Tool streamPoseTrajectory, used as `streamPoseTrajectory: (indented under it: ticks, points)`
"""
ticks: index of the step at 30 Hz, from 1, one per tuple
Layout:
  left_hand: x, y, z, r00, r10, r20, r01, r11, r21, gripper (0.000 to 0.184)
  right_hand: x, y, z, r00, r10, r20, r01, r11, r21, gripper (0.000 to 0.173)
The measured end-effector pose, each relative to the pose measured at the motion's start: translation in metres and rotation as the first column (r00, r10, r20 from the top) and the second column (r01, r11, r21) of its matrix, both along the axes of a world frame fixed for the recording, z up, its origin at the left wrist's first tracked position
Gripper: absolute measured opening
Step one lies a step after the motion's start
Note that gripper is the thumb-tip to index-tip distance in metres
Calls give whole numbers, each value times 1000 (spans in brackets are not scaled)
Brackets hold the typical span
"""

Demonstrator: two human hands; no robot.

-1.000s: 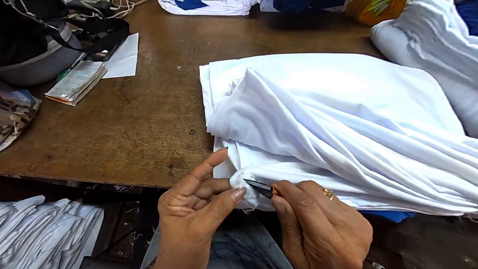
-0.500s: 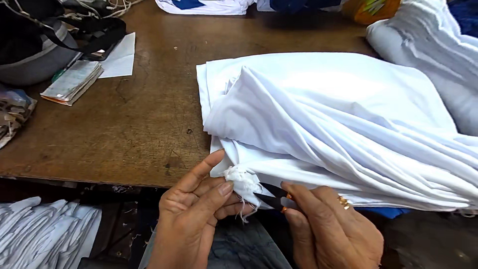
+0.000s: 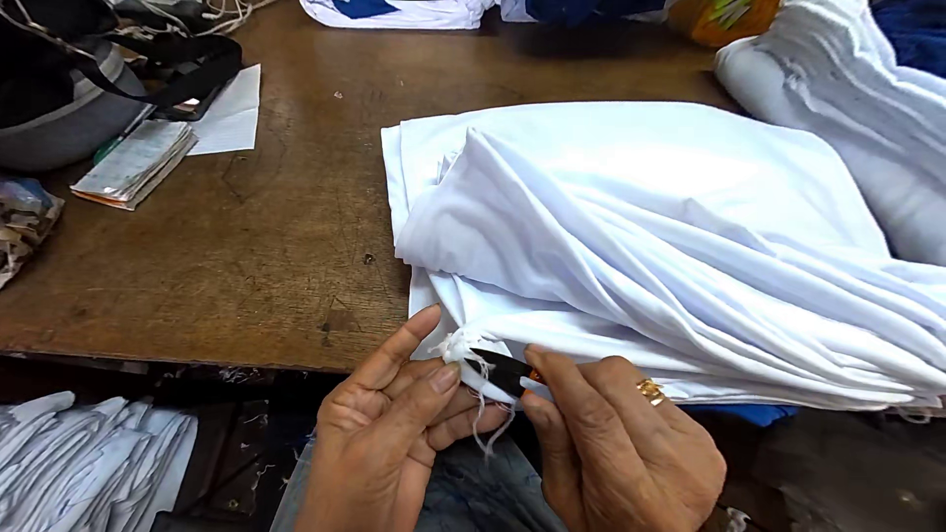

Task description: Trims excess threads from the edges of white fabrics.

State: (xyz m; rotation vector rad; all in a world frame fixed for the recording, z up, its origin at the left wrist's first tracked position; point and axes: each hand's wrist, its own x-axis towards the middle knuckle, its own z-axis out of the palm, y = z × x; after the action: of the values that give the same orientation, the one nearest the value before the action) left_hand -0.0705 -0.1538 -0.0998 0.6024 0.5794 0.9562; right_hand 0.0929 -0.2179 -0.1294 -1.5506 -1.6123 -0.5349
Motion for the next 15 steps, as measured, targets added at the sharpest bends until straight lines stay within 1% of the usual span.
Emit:
streamPoseTrajectory:
  ticks: [3,5,6,8,9,10,12,15]
  points:
    - [1,-2,0,1000,12,-24,-11,1000,21,45,1,0,0,999,-21,26,21,1000,-4,27]
    - [0,-2,-1,999,23,-32,-22,999,38,45,3,0,1,1000,7,24,-7,1000,-24,27]
    - [-1,-1,-2,999,26,-31,-24,998,54,42,6,-2,2,999,52,6,-52,998,-43,28]
    - [-3,2,-1,998,42,-43,-37,995,97,30,14,-9,3,983,175,-58,-179,980,-89,33]
    - [-3,4,-1,997,48,-53,-42,993,114,27,17,-14,4,974,210,-85,-219,969,-113,36]
    - [-4,6,-2,997,51,-64,-43,992,118,26,20,-18,4,971,214,-102,-226,965,-130,39]
    - [-5,8,-3,995,47,-85,-39,995,95,28,23,-20,2,983,152,-102,-165,977,-137,40]
    - [-3,8,-7,996,41,-76,-36,997,70,35,26,-18,-8,997,62,-37,-66,989,-134,38]
